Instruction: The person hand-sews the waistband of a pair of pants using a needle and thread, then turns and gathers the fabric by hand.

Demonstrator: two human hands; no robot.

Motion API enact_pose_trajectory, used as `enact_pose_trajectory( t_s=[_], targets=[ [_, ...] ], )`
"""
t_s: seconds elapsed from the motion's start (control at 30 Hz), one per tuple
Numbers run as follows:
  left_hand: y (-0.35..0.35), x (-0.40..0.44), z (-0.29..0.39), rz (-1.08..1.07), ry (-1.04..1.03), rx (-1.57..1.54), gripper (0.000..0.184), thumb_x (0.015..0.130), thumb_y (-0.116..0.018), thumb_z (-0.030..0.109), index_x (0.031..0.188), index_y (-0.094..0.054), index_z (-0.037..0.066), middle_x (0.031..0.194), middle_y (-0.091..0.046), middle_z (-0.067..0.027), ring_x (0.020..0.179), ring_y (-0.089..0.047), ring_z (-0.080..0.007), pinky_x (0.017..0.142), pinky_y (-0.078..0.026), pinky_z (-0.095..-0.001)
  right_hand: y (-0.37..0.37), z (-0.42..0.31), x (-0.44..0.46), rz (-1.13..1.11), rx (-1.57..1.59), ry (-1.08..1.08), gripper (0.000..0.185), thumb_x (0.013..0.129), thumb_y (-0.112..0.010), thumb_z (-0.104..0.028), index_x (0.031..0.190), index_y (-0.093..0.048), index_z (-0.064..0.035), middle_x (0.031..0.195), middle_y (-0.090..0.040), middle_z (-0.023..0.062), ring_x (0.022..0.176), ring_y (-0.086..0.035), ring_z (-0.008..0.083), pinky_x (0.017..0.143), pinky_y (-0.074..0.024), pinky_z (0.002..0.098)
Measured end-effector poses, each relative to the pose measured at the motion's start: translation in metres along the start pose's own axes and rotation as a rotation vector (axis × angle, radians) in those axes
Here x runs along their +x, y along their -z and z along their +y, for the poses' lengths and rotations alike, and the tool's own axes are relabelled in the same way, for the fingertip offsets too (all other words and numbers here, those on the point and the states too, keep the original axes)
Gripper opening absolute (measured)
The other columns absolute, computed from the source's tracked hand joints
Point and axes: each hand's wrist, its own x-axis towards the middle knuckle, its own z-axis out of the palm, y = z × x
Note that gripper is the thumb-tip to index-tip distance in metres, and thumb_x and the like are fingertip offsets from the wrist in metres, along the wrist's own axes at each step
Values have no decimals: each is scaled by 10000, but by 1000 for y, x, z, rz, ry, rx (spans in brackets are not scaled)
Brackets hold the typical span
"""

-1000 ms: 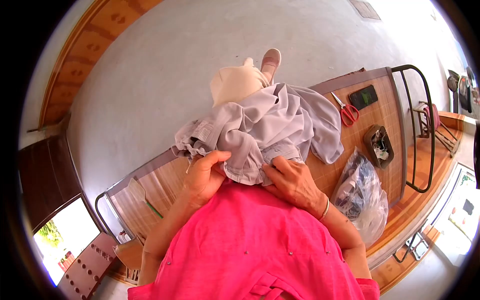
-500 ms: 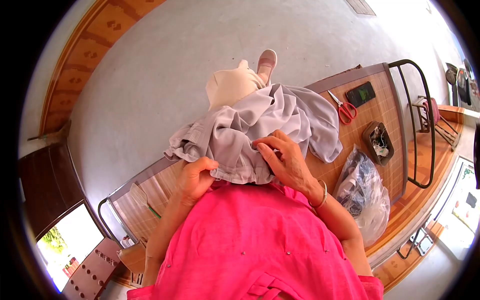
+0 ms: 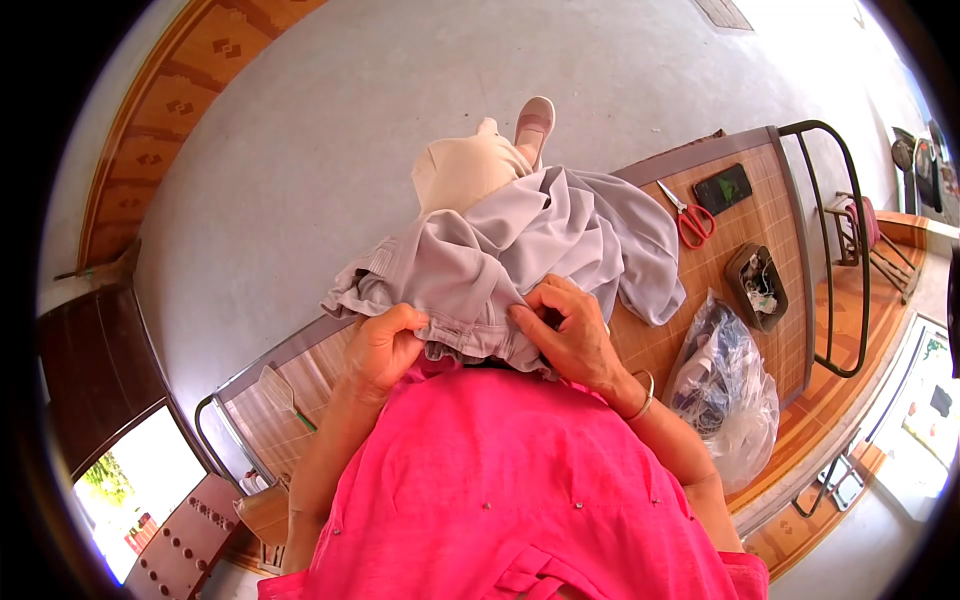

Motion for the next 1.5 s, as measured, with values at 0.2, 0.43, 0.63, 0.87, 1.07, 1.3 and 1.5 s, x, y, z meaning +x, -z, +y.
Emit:
enact_pose_trajectory(
  t_s=[0.2,0.43,0.63,0.87,1.07,1.3,1.5],
  targets=[
    [-18,-5,-4,-7,75,15,466,822,-554,-117,1271,-516,1,1192,-610,-100,1100,-600,-229,970,-489,-377,-1,-10,8,41,66,-34,185,855,-698,-149,846,-647,29,761,-569,100,641,-559,191,601,-442,311],
    [-22,-4,-16,48,104,59,422,859,-574,-82,1268,-521,11,1195,-613,-100,1109,-601,-222,987,-490,-368,-8,-12,21,41,61,-56,185,861,-703,-150,810,-650,20,735,-567,95,631,-552,181,598,-439,305],
    [-21,-1,-19,108,41,65,402,875,-582,-58,1266,-521,15,1198,-615,-98,1108,-602,-218,984,-497,-371,-16,-5,17,146,100,-35,168,853,-711,-124,790,-641,15,728,-570,75,613,-531,143,572,-421,286],
    [-29,-10,-22,8,186,135,343,912,-623,53,1246,-549,31,1196,-625,-90,1120,-595,-207,963,-498,-391,-14,-7,17,171,154,-45,182,864,-698,-123,782,-628,24,710,-558,59,605,-499,122,565,-410,278],
    [-32,-8,-31,79,31,85,376,927,-620,85,1293,-532,74,1242,-610,-70,1133,-590,-202,961,-494,-399,-18,0,14,246,81,-34,209,880,-682,-127,759,-610,28,675,-543,73,590,-478,134,551,-390,292],
    [-42,-11,-30,44,37,124,401,916,-633,67,1301,-520,65,1248,-603,-78,1136,-587,-210,964,-496,-401,-19,2,14,241,219,-108,228,902,-673,-144,762,-614,26,680,-539,43,605,-469,98,555,-384,268],
    [-44,-15,-34,83,77,134,413,886,-651,3,1279,-523,20,1190,-624,-102,1083,-615,-220,947,-510,-383,-20,2,14,212,252,-130,242,913,-675,-168,776,-617,24,647,-523,-4,602,-445,61,542,-379,250]
  ],
)
